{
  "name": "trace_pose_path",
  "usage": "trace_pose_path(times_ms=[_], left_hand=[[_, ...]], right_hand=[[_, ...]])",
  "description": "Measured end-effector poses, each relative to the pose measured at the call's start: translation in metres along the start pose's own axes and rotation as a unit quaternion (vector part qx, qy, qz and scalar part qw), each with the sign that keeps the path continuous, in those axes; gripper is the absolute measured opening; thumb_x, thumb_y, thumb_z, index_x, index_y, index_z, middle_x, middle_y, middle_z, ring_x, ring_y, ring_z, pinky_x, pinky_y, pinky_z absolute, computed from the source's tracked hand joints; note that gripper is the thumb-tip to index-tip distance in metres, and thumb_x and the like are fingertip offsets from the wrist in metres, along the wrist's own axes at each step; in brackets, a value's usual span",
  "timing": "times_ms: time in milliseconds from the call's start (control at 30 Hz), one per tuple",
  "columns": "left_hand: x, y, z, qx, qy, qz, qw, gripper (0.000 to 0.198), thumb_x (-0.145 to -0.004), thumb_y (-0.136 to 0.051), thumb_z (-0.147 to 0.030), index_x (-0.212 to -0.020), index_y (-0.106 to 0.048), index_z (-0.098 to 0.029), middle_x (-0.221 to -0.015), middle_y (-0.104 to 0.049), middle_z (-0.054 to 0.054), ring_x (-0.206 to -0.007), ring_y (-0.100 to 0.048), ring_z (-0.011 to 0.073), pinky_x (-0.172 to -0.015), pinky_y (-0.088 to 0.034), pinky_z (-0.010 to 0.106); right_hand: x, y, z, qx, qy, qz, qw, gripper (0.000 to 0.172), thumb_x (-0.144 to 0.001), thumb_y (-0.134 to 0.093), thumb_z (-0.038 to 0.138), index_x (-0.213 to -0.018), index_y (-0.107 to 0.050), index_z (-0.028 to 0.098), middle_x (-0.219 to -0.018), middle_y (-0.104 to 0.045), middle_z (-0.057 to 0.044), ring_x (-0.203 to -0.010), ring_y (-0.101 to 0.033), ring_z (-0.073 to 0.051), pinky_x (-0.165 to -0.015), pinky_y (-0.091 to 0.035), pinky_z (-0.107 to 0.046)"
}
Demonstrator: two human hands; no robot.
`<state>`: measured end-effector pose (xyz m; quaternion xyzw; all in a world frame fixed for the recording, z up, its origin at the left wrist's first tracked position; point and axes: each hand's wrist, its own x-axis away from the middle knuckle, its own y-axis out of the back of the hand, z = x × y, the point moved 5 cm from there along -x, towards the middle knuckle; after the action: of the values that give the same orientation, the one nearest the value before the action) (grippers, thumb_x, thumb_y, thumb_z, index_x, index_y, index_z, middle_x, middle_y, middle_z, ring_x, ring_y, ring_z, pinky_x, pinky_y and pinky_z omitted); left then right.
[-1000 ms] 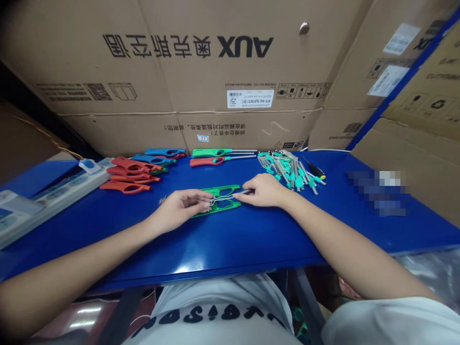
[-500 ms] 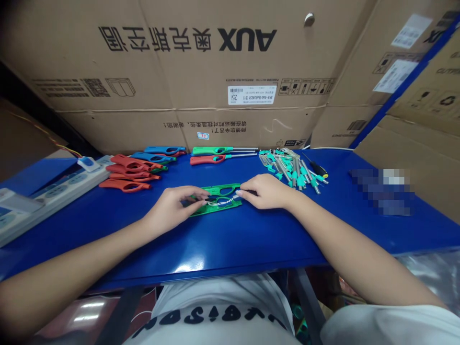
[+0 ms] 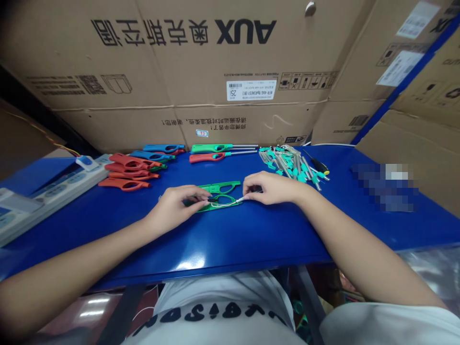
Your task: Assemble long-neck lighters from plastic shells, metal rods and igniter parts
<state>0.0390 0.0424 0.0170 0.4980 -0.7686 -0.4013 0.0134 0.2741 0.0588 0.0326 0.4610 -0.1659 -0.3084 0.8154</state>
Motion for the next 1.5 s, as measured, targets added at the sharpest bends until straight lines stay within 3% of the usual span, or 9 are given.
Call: trace_pose_path(times_ms=[233, 533, 1167, 1300, 1400, 1500], left_hand=[[-0.001, -0.002, -0.002, 0.01, 0.007, 0.001, 1.0, 0.009, -0.086, -0.07, -0.018, -0.093, -0.074, -0.016, -0.091, -0.077, 0.005, -0.078, -0.073, 0.0158, -0.071, -0.06, 0.025], [-0.001, -0.005, 0.004, 0.029, 0.012, -0.019, 0.999, 0.009, -0.085, -0.07, -0.019, -0.092, -0.074, -0.017, -0.088, -0.077, 0.005, -0.077, -0.072, 0.0158, -0.07, -0.061, 0.026], [-0.007, -0.007, 0.018, 0.039, 0.081, -0.033, 0.995, 0.014, -0.08, -0.074, -0.03, -0.089, -0.078, -0.019, -0.084, -0.079, 0.003, -0.077, -0.074, 0.0183, -0.066, -0.058, 0.026], [-0.007, -0.007, 0.022, 0.05, 0.093, -0.032, 0.994, 0.016, -0.08, -0.074, -0.031, -0.089, -0.078, -0.019, -0.085, -0.08, 0.004, -0.077, -0.074, 0.0188, -0.066, -0.057, 0.026], [-0.007, -0.006, 0.021, 0.048, 0.095, -0.029, 0.994, 0.017, -0.081, -0.073, -0.032, -0.089, -0.078, -0.018, -0.086, -0.079, 0.004, -0.076, -0.073, 0.0184, -0.065, -0.056, 0.026], [-0.006, -0.006, 0.021, 0.05, 0.096, -0.028, 0.994, 0.017, -0.081, -0.073, -0.032, -0.09, -0.077, -0.018, -0.086, -0.079, 0.005, -0.077, -0.073, 0.0187, -0.065, -0.056, 0.026]], right_hand=[[0.0, -0.001, 0.007, 0.04, 0.0, 0.01, 0.999, 0.024, -0.097, -0.056, 0.033, -0.091, -0.072, 0.016, -0.093, -0.071, -0.008, -0.086, -0.064, -0.019, -0.077, -0.045, -0.029], [0.001, -0.003, 0.017, 0.166, -0.016, 0.015, 0.986, 0.018, -0.093, -0.057, 0.02, -0.084, -0.072, 0.02, -0.089, -0.073, -0.005, -0.082, -0.067, -0.02, -0.07, -0.041, -0.028], [-0.005, -0.013, 0.036, 0.301, -0.022, 0.028, 0.953, 0.025, -0.093, -0.052, 0.014, -0.076, -0.07, 0.019, -0.082, -0.072, -0.008, -0.083, -0.065, -0.021, -0.066, -0.036, -0.031], [-0.002, -0.012, 0.031, 0.292, -0.035, 0.021, 0.956, 0.021, -0.096, -0.052, 0.019, -0.081, -0.068, 0.018, -0.088, -0.069, -0.008, -0.087, -0.065, -0.022, -0.069, -0.04, -0.031], [0.001, -0.011, 0.028, 0.226, -0.042, 0.006, 0.973, 0.013, -0.094, -0.057, 0.025, -0.101, -0.066, 0.019, -0.102, -0.067, -0.008, -0.088, -0.064, -0.021, -0.07, -0.042, -0.03], [0.001, -0.013, 0.031, 0.152, -0.03, -0.022, 0.988, 0.03, -0.09, -0.063, 0.029, -0.118, -0.059, 0.02, -0.114, -0.064, -0.008, -0.086, -0.062, -0.019, -0.069, -0.044, -0.028]])
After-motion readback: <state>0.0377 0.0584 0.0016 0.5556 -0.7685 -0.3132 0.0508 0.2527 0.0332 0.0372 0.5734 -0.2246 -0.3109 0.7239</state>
